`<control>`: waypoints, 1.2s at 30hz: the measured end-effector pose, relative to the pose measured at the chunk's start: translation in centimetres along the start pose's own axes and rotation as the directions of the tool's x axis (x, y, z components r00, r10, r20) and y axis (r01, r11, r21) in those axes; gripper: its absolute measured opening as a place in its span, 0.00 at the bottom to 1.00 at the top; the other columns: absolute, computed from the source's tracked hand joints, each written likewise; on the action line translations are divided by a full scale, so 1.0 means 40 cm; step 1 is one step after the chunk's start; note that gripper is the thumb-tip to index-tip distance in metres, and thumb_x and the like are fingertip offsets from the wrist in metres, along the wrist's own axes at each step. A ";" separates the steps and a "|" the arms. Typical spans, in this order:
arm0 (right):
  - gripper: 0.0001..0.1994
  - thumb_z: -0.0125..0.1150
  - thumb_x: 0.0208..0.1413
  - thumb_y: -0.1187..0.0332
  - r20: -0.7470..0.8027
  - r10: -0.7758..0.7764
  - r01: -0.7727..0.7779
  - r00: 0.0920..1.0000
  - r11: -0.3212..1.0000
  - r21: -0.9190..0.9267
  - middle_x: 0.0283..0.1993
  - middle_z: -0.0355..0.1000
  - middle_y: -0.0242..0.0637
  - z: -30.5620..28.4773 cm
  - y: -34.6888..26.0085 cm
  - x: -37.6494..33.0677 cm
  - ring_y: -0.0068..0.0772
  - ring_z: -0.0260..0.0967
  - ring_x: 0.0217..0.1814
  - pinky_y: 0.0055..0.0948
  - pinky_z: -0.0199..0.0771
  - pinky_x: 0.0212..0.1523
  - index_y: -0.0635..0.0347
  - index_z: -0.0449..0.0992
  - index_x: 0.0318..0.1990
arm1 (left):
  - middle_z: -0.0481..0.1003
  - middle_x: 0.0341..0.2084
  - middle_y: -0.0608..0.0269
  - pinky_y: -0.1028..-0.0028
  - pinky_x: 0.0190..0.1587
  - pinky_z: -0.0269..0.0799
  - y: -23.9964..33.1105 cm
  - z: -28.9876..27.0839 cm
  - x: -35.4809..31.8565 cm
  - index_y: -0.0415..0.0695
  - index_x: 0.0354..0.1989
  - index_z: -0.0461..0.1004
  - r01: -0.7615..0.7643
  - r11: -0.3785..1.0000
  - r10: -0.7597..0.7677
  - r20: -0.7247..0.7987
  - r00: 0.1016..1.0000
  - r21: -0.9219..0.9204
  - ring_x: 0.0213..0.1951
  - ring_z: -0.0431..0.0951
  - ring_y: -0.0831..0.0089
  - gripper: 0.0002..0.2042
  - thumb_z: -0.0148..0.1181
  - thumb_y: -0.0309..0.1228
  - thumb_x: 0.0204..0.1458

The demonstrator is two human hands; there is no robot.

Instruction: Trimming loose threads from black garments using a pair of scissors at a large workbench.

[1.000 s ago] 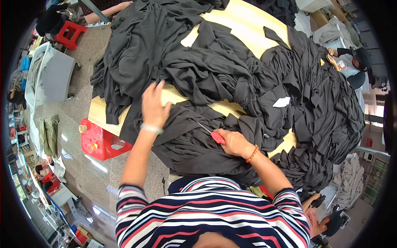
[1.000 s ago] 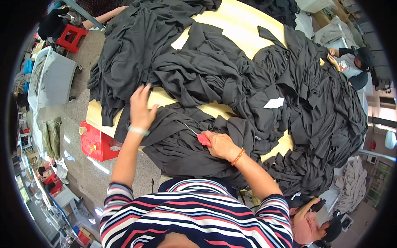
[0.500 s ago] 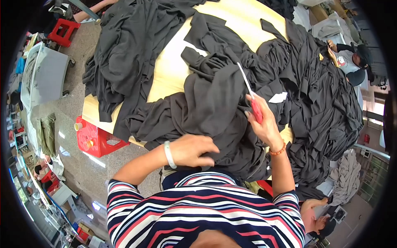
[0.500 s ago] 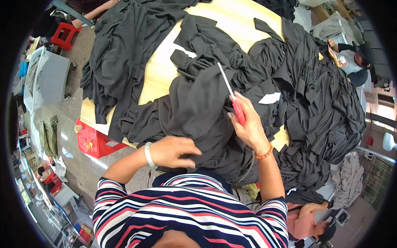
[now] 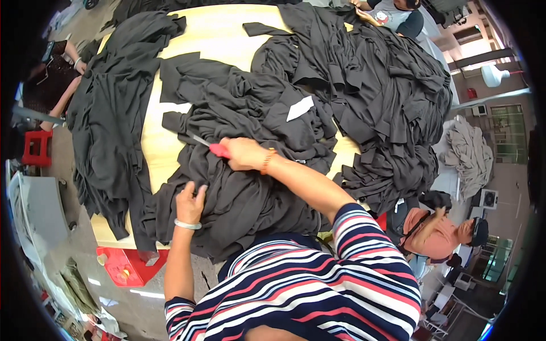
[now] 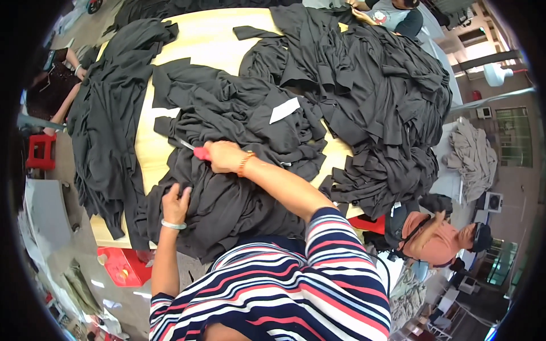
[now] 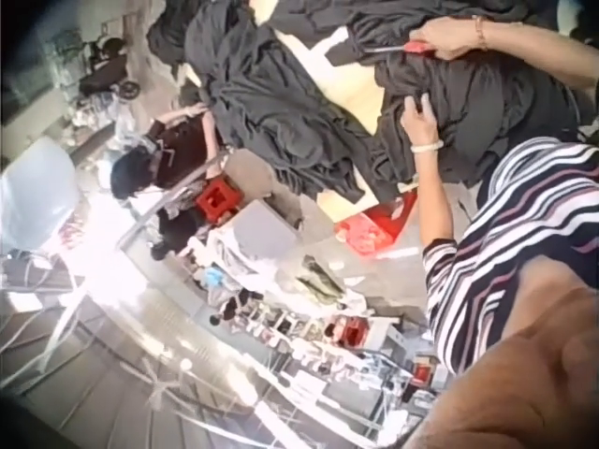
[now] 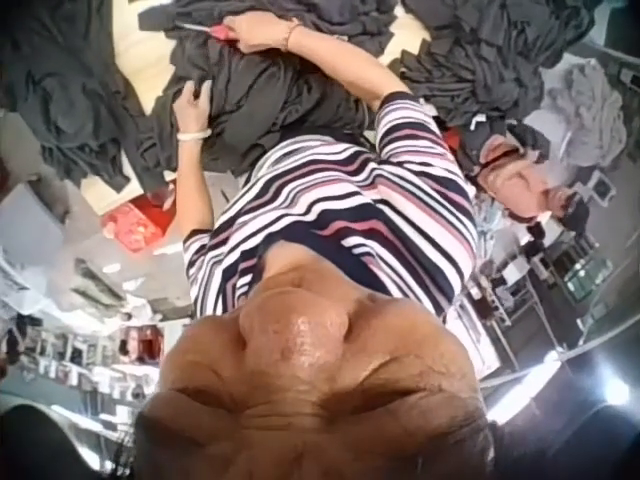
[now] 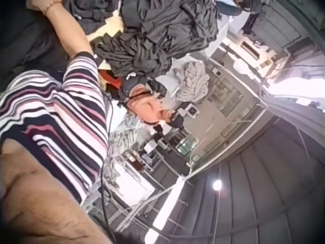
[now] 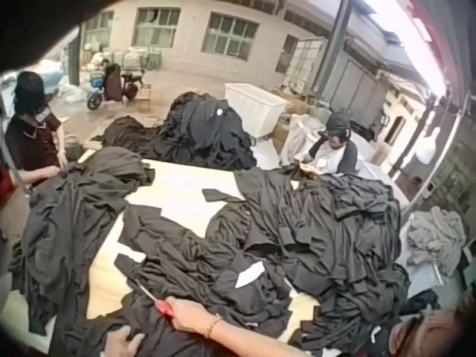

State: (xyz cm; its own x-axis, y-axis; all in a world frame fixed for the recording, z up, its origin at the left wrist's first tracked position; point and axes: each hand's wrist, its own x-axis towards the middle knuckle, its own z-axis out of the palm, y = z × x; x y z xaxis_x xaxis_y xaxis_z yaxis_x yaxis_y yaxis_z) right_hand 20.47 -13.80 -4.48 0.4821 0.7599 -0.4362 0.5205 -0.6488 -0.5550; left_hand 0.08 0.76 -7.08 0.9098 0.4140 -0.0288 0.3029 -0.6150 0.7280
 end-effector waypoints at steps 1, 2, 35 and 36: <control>0.16 0.59 0.44 0.69 -0.132 -0.096 0.110 0.987 0.988 0.106 0.37 0.74 0.49 -0.028 0.029 -0.045 0.54 0.71 0.44 0.44 0.71 0.43 0.57 0.70 0.44 | 0.61 0.11 0.56 0.70 0.19 0.58 0.003 -0.021 -0.001 0.38 0.24 0.66 -0.011 0.999 0.008 -0.072 0.997 -0.043 0.14 0.62 0.67 0.12 0.65 0.29 0.50; 0.19 0.61 0.45 0.67 -0.177 -0.028 0.061 0.984 0.981 0.185 0.39 0.73 0.49 -0.094 0.011 -0.111 0.53 0.71 0.45 0.42 0.71 0.44 0.57 0.70 0.47 | 0.60 0.10 0.61 0.75 0.16 0.54 0.042 -0.055 0.001 0.39 0.26 0.70 -0.046 0.991 0.020 -0.198 0.980 -0.126 0.11 0.57 0.76 0.09 0.63 0.28 0.52; 0.21 0.61 0.50 0.69 -0.381 -0.153 0.199 0.912 0.976 0.084 0.47 0.69 0.48 -0.159 0.004 -0.388 0.53 0.67 0.51 0.39 0.70 0.51 0.58 0.68 0.53 | 0.71 0.27 0.67 0.79 0.34 0.68 0.338 -0.241 -0.052 0.38 0.33 0.71 -0.111 0.877 -0.009 -0.247 0.969 -0.468 0.29 0.69 0.80 0.08 0.64 0.24 0.49; 0.21 0.62 0.50 0.70 -0.406 -0.169 0.206 0.898 0.977 0.049 0.48 0.69 0.48 -0.165 0.020 -0.396 0.52 0.68 0.51 0.37 0.70 0.51 0.59 0.68 0.53 | 0.71 0.27 0.65 0.78 0.33 0.68 0.387 -0.263 -0.073 0.38 0.35 0.71 -0.130 0.911 0.135 -0.016 0.991 -0.392 0.28 0.70 0.78 0.09 0.64 0.27 0.50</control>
State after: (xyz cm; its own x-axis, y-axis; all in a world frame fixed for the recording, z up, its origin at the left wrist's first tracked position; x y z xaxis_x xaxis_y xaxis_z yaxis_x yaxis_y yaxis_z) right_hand 17.92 -26.64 6.67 0.6310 0.7757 -0.0105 0.5733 -0.4754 -0.6673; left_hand -0.88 -2.90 11.49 0.9376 0.3384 0.0806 0.0464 -0.3513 0.9351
